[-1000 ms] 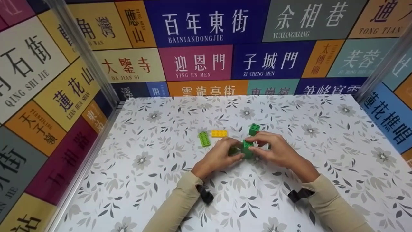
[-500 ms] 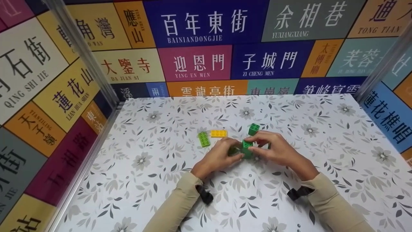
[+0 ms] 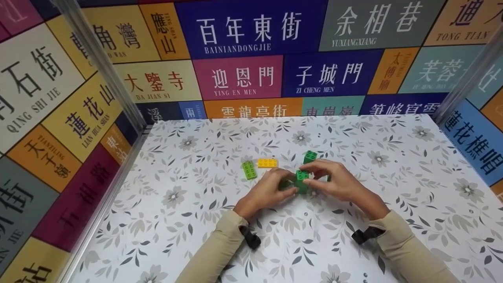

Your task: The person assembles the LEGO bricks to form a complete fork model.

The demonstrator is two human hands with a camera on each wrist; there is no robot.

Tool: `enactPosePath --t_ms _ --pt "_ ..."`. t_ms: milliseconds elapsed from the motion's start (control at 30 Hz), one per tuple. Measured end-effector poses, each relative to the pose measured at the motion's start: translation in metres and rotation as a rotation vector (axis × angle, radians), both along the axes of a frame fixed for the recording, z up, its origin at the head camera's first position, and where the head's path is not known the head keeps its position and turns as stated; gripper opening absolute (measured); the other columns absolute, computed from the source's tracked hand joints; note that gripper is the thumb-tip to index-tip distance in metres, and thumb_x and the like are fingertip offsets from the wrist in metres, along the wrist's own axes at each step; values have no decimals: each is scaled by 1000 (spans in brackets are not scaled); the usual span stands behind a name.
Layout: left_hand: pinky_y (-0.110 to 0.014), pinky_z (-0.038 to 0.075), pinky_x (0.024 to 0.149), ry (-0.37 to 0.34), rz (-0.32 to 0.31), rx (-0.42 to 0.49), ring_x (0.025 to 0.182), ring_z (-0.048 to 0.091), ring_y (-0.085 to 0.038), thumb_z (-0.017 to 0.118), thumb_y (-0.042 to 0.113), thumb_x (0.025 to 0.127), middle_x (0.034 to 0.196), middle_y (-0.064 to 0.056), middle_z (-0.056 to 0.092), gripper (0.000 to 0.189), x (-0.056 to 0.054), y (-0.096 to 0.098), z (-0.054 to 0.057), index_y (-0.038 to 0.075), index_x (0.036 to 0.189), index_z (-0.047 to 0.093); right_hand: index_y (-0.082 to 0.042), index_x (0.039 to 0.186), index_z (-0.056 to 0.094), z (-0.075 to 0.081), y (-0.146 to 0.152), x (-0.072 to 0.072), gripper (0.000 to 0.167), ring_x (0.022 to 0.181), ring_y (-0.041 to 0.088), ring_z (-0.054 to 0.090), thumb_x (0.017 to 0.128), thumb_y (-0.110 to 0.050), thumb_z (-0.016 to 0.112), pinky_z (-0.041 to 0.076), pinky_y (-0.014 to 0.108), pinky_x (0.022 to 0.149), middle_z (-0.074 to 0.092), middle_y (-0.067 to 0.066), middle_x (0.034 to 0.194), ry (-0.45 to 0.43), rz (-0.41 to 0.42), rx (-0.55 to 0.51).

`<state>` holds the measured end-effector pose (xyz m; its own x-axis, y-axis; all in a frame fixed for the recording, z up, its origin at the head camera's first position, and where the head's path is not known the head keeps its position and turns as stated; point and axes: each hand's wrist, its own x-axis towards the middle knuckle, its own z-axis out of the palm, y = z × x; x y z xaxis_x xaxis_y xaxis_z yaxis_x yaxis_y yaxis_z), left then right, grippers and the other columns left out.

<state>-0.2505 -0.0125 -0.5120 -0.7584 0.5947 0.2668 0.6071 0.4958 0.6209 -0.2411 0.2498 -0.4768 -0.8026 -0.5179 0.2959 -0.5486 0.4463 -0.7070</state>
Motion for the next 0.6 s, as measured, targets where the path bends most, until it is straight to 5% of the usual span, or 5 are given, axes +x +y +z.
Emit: enactPosePath --t_ms 333,600 --pt "-34 50 116 -31 13 -22 127 65 -16 77 32 102 129 2 76 36 -1 -1 1 16 134 75 -15 139 70 -4 0 -1 47 108 19 74 96 -24 85 65 35 93 75 1 124 -10 14 55" --pt "-39 54 113 -51 19 47 130 65 -18 78 46 100 140 -4 73 59 -5 -20 6 13 148 67 -16 140 69 2 -6 -2 46 102 18 75 97 -25 84 65 34 92 74 -1 120 -20 -23 58"
